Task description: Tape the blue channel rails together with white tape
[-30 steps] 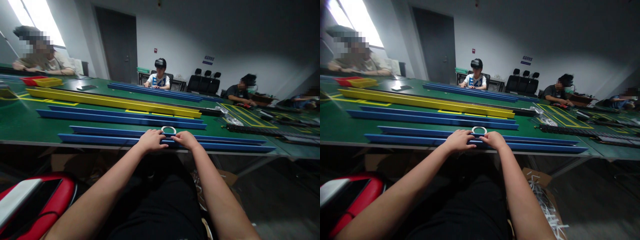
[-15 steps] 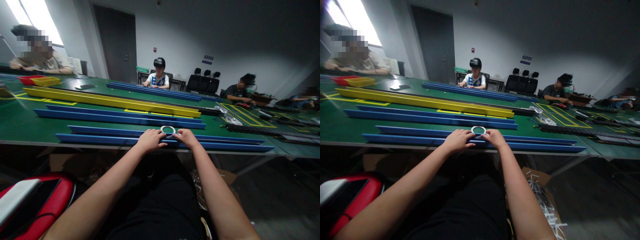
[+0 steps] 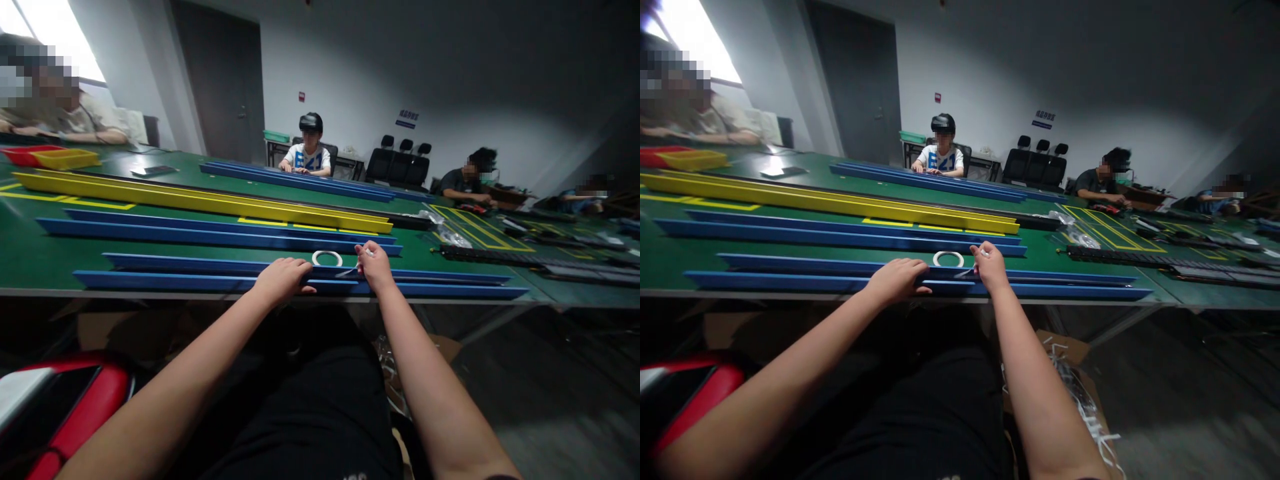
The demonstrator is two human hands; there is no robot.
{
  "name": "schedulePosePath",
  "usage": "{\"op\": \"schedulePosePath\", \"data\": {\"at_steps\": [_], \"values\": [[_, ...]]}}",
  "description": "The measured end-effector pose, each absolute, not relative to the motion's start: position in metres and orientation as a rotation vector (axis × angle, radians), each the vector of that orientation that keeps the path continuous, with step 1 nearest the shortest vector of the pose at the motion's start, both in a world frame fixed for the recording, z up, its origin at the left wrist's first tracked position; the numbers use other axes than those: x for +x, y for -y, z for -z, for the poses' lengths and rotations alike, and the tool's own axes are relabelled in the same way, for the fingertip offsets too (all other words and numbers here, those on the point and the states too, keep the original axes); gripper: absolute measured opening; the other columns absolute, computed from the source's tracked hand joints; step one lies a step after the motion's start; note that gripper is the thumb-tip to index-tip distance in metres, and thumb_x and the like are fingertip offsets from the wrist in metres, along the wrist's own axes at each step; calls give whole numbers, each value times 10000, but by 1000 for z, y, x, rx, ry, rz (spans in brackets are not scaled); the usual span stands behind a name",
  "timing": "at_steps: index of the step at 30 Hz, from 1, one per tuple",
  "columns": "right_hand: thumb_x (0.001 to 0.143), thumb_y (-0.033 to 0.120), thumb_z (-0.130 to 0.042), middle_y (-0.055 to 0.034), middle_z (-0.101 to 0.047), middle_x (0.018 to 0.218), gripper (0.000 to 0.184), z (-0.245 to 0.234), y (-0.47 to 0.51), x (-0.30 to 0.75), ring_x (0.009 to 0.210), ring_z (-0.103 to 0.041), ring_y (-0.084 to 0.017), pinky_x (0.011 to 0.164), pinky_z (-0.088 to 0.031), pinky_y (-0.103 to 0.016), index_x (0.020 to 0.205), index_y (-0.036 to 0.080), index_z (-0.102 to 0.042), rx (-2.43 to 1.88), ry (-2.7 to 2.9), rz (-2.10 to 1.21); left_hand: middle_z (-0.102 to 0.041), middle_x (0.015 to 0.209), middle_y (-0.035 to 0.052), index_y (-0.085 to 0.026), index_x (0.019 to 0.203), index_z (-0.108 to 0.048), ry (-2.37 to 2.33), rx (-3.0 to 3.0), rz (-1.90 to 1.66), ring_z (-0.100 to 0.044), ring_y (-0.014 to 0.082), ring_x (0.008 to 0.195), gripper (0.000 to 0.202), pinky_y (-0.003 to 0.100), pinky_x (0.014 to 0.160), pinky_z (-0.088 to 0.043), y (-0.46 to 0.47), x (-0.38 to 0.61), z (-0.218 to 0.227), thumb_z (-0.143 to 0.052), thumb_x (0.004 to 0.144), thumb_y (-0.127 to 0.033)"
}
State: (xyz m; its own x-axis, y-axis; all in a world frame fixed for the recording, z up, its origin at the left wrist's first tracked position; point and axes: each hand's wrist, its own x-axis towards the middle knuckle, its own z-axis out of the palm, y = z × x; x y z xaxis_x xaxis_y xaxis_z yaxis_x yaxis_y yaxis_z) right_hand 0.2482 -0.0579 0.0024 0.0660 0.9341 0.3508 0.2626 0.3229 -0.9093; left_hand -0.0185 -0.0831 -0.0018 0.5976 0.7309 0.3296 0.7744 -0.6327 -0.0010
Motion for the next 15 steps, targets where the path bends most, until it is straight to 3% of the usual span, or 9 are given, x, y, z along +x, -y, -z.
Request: {"op": "schedulePosePath", "data": {"at_steps": [7,11,15], "values": [[850,451,-646,5,-594,817,236,-11,60,248,658,-506,-118,587,-324,-238,999,268,-661,-1362,2221,-53,-692,990,52,-260,1015,-608,1316,-2694,429,-644,242,929,480,333,791,-444,77,-65,-1,-618,756,-664],[794,416,-728,-10,-571,876,233,-18,64,252,679,-501,-120,584,-292,-248,983,287,-692,-1397,2497,169,-691,1051,54,-259,924,-651,1368,-2715,418,-641,245,979,464,328,839,-448,71,-98,-2,-612,739,-682],[891,381,-616,-21,-583,878,141,-17,63,249,728,-519,-131,603,-286,-256,919,259,-682,-1408,2427,298,-689,1086,32,-268,905,-651,1388,-2728,443,-638,233,978,462,308,818,-449,71,-113,-5,-595,735,-693]]}}
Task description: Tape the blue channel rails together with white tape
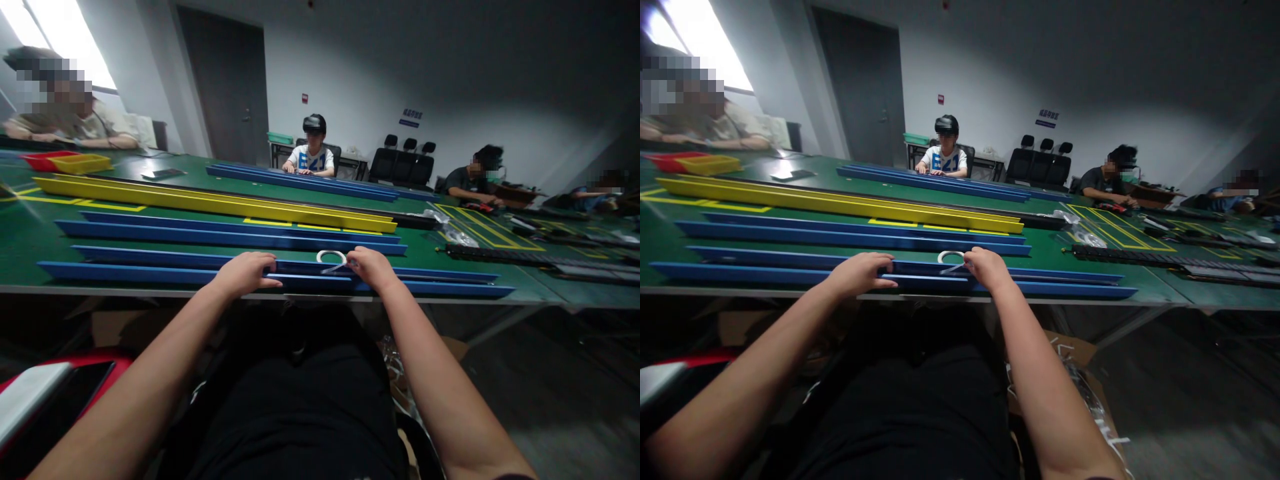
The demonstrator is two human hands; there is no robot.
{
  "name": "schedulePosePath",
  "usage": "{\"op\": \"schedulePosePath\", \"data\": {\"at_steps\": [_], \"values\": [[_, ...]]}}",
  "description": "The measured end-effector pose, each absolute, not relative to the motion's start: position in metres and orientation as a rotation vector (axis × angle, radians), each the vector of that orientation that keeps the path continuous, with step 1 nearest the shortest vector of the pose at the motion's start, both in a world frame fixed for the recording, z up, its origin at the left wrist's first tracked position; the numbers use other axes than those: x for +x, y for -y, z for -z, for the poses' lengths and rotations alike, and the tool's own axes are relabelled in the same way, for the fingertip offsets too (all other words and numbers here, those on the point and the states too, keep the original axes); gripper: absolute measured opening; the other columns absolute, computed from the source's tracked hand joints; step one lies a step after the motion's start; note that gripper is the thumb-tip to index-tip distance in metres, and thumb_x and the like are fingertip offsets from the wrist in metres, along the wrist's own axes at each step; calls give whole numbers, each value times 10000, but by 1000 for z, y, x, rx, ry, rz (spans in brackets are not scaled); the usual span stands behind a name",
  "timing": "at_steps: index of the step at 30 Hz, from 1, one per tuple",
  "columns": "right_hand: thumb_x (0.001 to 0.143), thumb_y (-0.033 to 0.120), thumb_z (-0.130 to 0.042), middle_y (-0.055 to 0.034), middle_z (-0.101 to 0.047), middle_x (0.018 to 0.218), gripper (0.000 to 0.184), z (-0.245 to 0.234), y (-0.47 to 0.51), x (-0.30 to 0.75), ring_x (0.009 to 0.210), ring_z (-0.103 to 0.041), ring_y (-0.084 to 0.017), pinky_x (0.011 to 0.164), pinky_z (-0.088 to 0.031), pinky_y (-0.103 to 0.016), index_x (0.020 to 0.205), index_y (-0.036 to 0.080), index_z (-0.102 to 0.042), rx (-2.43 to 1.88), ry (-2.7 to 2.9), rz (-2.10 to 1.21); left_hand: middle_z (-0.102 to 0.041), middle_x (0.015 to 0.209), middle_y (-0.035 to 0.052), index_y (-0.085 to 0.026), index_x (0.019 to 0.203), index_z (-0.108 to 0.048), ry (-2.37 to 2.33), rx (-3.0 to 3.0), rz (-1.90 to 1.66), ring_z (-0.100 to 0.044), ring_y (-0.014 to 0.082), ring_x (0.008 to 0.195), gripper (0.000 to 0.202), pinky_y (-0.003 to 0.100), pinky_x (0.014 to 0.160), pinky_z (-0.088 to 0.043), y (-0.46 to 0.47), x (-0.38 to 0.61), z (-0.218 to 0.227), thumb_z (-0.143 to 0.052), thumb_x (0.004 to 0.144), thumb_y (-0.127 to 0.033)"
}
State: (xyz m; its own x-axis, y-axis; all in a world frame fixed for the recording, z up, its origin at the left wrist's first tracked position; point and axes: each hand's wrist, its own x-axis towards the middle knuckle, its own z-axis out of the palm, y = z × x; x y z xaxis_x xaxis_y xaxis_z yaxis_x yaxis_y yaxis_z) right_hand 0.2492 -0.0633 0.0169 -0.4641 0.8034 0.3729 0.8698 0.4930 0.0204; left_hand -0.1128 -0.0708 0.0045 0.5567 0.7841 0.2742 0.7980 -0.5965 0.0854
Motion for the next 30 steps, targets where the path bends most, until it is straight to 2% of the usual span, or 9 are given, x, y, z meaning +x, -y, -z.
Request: {"op": "schedulePosePath", "data": {"at_steps": [7,10,14,18,20,23,25,28,30], "values": [[975,448,-407,-33,-577,827,361,6,56,239,707,-512,-140,595,-306,-254,790,218,-615,-1479,2195,142,-701,1023,25,-287,976,-657,1555,-2673,421,-635,240,929,503,315,773,-446,72,-103,-8,-586,708,-707],[928,459,-486,-38,-594,792,336,11,52,244,711,-536,-149,620,-356,-255,728,208,-584,-1419,2022,34,-703,1031,36,-282,1001,-642,1616,-2655,410,-636,256,922,547,328,751,-443,71,-90,-7,-533,725,-742],[846,482,-577,-7,-645,743,275,13,50,247,550,-550,-130,533,-405,-255,761,221,-575,-1333,1744,-414,-701,1060,52,-272,1076,-605,1627,-2639,415,-634,277,963,583,346,784,-436,74,-60,-6,-533,731,-737],[809,497,-605,-4,-695,854,332,12,51,248,460,-546,-105,426,-397,-235,733,234,-417,-1150,1509,-751,-673,1186,70,-281,1264,-510,1595,-2655,457,-616,282,1066,692,356,874,-422,77,-22,-7,-557,731,-720],[800,516,-616,10,-683,791,375,10,51,250,451,-547,-109,406,-380,-223,744,243,-365,-1111,1461,-805,-672,1186,85,-279,1289,-496,1592,-2646,442,-615,294,1072,752,365,876,-423,76,-5,-7,-555,709,-754],[815,538,-593,54,-591,617,354,7,51,252,431,-508,-117,409,-374,-219,805,257,-378,-1180,1449,-745,-686,1123,118,-247,1200,-569,1600,-2637,363,-629,315,1022,773,389,856,-427,73,16,-5,-487,695,-827],[850,520,-551,53,-556,593,288,6,52,252,465,-502,-124,456,-397,-228,881,255,-445,-1275,1526,-594,-690,1080,143,-219,1134,-604,1597,-2614,347,-629,333,1000,798,413,850,-422,73,25,-3,-433,693,-862],[898,363,-503,-16,-649,810,186,6,57,248,682,-589,-156,634,-452,-259,1026,240,-560,-1356,1805,-277,-686,1055,165,-205,1118,-611,1571,-2560,392,-612,347,1010,808,434,857,-403,74,30,2,-406,703,-867],[885,240,-500,-37,-665,961,214,7,62,243,831,-602,-176,730,-441,-267,1070,256,-606,-1374,2014,-95,-682,1052,162,-213,1131,-605,1566,-2539,412,-606,336,1016,786,425,862,-392,76,30,5,-420,713,-852]]}}
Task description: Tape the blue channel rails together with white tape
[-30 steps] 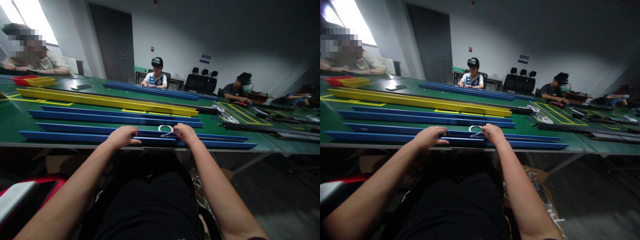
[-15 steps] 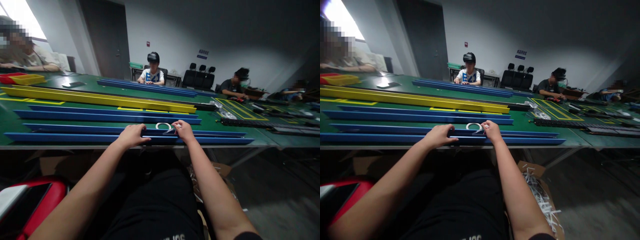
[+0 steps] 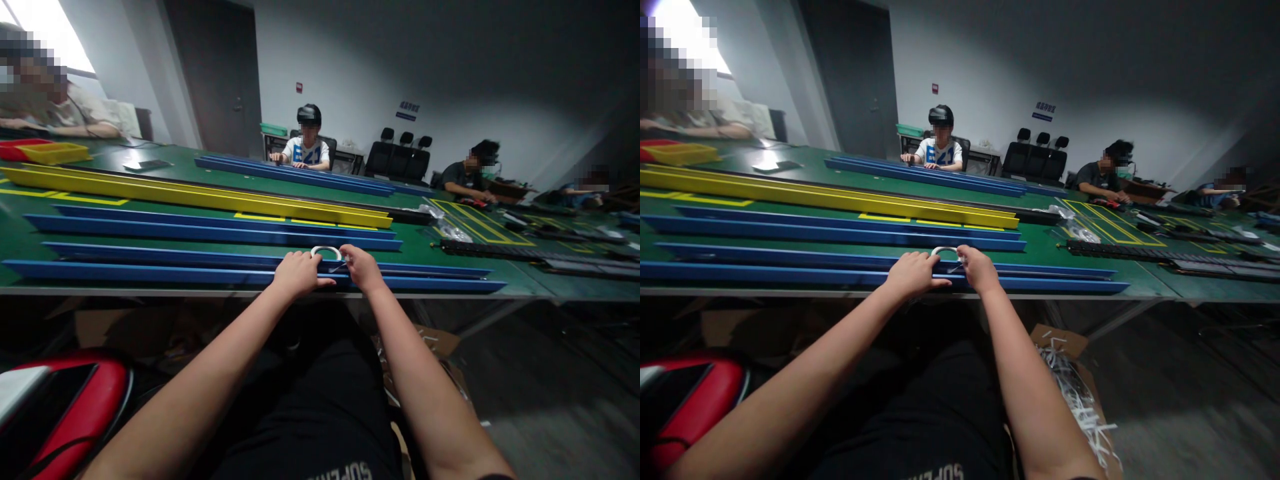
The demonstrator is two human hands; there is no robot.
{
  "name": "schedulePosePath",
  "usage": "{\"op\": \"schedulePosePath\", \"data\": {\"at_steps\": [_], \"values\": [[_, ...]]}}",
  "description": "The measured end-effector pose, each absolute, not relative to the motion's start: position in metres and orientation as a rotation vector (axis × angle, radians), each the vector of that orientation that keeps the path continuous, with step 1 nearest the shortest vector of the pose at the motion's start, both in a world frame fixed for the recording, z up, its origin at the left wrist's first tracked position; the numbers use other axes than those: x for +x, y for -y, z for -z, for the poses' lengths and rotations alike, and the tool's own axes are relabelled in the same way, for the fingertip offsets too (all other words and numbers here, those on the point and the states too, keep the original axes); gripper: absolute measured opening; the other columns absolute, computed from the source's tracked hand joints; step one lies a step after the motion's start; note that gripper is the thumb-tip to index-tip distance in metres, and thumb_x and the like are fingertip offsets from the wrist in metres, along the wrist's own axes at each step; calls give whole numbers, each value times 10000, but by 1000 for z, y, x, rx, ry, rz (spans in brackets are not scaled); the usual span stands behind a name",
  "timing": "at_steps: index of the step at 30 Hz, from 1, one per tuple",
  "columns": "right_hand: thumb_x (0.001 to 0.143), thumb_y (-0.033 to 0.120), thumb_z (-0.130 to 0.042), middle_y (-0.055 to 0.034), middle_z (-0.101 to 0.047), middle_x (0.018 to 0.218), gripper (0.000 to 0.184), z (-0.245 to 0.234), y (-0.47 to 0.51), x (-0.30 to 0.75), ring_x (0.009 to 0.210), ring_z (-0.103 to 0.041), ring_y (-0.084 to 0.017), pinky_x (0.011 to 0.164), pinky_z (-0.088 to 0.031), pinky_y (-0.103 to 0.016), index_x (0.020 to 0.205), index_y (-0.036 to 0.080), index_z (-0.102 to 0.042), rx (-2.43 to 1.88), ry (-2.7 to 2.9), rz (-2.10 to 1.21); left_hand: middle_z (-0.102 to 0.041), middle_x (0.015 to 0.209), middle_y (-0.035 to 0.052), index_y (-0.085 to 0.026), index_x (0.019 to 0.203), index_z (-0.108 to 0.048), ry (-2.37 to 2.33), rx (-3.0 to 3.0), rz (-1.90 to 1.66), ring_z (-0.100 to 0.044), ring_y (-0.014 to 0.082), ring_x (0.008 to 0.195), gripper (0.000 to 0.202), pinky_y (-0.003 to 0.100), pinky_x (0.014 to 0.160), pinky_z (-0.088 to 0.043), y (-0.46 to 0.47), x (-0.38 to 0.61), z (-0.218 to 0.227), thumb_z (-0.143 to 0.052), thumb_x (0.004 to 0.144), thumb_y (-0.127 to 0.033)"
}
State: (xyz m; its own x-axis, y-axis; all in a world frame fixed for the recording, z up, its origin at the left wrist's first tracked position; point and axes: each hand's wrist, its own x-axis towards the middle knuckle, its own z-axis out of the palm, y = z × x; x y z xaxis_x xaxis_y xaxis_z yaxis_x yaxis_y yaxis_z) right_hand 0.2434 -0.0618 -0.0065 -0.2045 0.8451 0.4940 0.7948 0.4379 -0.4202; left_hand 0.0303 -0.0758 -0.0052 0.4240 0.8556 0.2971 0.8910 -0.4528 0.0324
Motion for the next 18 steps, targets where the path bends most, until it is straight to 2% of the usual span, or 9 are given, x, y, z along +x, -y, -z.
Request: {"op": "schedulePosePath", "data": {"at_steps": [2,7,13,18], "values": [[884,187,-490,-40,-652,982,250,7,66,239,869,-590,-177,745,-418,-257,1070,272,-634,-1408,2132,47,-681,1048,156,-218,1137,-602,1578,-2534,416,-606,323,1016,767,412,863,-387,76,29,7,-439,717,-839],[931,231,-486,-40,-578,888,203,2,67,238,783,-540,-155,690,-373,-245,1019,252,-668,-1405,2236,268,-682,1035,150,-220,1152,-609,1580,-2553,413,-610,317,1007,747,405,857,-392,76,27,5,-446,737,-819],[862,271,-639,-22,-512,928,146,-9,60,261,784,-508,-130,689,-364,-223,1002,245,-671,-1309,2419,198,-687,1024,147,-221,1129,-623,1552,-2557,401,-620,316,979,786,404,834,-402,74,28,2,-418,711,-855],[881,256,-608,-9,-507,886,90,-13,63,280,725,-489,-119,645,-325,-231,940,259,-677,-1390,2432,250,-690,1028,141,-232,1142,-622,1568,-2563,386,-622,309,986,770,390,840,-402,74,23,1,-442,710,-845]]}}
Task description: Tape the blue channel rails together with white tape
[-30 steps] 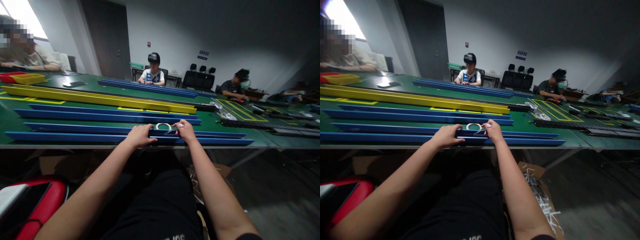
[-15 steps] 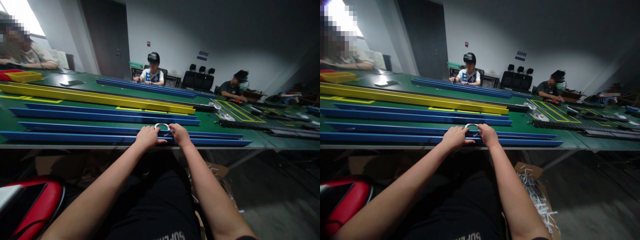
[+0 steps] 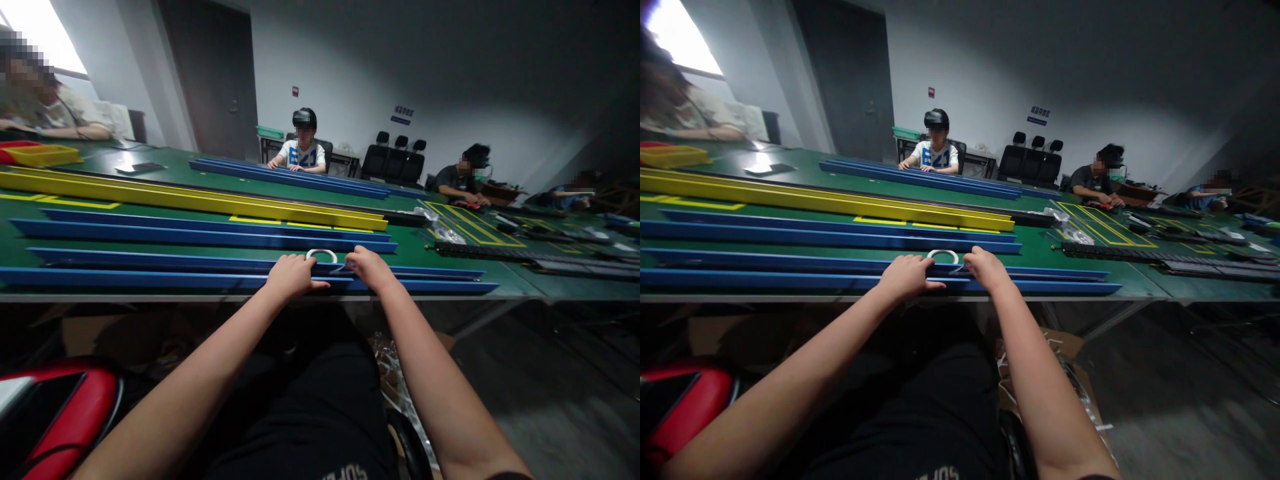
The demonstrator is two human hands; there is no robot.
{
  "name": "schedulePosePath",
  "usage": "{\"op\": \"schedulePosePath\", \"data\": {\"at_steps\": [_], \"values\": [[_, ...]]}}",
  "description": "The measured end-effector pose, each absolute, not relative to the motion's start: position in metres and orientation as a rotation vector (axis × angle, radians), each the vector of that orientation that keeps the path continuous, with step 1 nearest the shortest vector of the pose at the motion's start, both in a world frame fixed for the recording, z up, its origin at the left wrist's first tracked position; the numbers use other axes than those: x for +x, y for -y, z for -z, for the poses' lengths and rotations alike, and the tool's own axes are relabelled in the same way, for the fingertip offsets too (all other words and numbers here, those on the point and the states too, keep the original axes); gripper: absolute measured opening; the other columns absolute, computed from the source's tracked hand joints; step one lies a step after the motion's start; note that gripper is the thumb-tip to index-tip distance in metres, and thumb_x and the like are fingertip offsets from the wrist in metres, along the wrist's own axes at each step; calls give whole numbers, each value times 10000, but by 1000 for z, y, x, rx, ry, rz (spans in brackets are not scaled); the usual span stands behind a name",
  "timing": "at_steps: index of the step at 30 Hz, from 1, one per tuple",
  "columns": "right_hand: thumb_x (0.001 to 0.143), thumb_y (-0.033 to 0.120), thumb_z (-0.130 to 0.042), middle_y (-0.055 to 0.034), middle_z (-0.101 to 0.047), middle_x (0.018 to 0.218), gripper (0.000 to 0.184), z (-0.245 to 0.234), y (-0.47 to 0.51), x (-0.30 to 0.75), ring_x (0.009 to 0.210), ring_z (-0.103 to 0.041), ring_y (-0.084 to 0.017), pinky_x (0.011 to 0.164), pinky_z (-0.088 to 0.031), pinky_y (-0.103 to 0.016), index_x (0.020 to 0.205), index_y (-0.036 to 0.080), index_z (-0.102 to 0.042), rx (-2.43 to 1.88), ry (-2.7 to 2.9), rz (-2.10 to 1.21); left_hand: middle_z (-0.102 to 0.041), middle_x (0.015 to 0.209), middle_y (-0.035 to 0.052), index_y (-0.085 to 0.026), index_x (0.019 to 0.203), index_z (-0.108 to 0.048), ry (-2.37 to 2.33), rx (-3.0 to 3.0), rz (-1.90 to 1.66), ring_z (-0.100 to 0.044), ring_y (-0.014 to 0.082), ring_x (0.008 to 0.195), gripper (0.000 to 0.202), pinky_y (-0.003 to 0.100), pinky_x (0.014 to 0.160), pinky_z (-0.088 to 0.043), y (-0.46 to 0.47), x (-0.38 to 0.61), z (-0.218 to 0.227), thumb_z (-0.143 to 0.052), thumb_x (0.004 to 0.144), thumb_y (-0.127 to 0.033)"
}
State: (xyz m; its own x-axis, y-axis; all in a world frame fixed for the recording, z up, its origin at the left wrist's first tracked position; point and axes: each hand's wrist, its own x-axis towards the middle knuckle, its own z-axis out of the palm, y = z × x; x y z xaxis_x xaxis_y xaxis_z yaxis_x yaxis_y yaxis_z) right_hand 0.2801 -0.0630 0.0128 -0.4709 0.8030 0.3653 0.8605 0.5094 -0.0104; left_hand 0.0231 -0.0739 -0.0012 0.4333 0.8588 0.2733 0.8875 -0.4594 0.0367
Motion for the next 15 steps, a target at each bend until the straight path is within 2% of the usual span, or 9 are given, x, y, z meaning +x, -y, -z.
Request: {"op": "schedulePosePath", "data": {"at_steps": [3,8,12,15], "values": [[905,281,-576,-9,-516,859,112,-11,66,278,698,-482,-119,631,-313,-241,896,259,-686,-1416,2423,263,-692,1040,137,-238,1173,-618,1564,-2560,361,-626,310,982,778,387,840,-406,73,4,1,-433,718,-842],[937,316,-525,-21,-535,866,175,-7,65,264,740,-498,-125,659,-350,-234,903,224,-670,-1333,2320,91,-700,1083,126,-258,1220,-607,1600,-2547,304,-630,318,1002,799,390,844,-424,71,-44,-2,-442,704,-846],[896,416,-572,-20,-508,789,294,-5,60,267,726,-488,-135,669,-389,-249,708,190,-576,-1303,2199,15,-697,1135,111,-279,1237,-603,1631,-2527,292,-627,316,1044,803,380,864,-429,73,-70,-3,-469,685,-847],[819,422,-646,-35,-543,802,360,-1,58,274,719,-518,-138,662,-431,-267,592,191,-487,-1336,2080,-76,-692,1157,118,-271,1257,-598,1628,-2532,313,-622,325,1052,821,393,870,-433,74,-76,-3,-466,686,-847]]}}
